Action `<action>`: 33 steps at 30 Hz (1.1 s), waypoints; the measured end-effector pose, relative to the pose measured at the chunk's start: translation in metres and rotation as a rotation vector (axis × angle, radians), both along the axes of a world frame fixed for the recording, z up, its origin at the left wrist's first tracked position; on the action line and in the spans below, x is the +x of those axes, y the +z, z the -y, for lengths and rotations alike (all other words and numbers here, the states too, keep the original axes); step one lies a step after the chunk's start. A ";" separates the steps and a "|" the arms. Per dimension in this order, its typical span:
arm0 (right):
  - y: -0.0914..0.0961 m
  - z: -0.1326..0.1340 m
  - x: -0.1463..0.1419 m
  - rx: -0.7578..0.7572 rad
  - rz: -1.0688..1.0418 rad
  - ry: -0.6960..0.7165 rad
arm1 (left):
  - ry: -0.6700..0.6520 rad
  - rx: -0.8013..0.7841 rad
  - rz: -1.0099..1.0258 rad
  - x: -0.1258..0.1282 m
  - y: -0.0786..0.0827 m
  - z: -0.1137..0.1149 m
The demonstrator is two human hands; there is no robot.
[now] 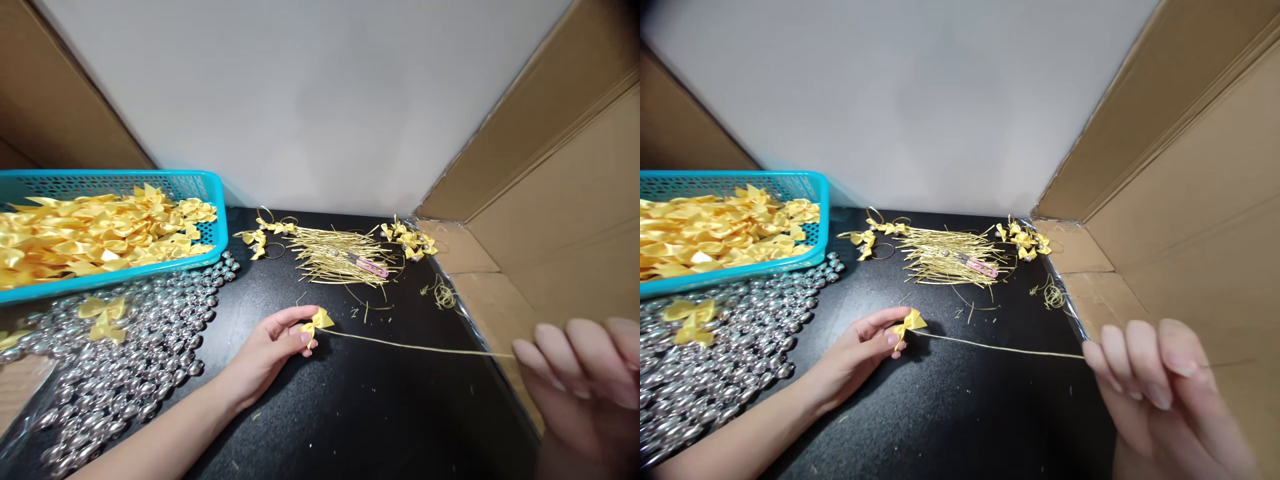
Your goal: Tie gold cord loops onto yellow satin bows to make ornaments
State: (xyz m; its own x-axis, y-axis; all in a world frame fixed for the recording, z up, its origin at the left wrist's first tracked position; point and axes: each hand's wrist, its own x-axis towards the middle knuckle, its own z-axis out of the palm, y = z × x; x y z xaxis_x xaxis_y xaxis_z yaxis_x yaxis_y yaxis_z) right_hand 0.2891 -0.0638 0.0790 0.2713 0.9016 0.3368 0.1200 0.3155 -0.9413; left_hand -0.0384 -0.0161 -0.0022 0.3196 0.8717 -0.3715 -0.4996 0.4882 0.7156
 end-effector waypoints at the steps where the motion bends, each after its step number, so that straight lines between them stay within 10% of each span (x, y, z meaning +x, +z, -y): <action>1: 0.003 -0.004 -0.008 0.021 -0.097 0.101 | -0.001 0.006 0.001 0.000 0.000 0.000; 13: -0.041 -0.019 -0.084 -0.218 0.269 0.527 | -0.080 -0.046 0.083 0.000 -0.006 0.002; 23: -0.073 -0.019 -0.103 -0.046 0.864 0.429 | -0.095 -0.242 0.184 -0.001 -0.004 0.000; 33: -0.070 -0.017 -0.113 0.085 0.745 0.280 | -0.186 -0.050 0.049 0.004 -0.005 0.006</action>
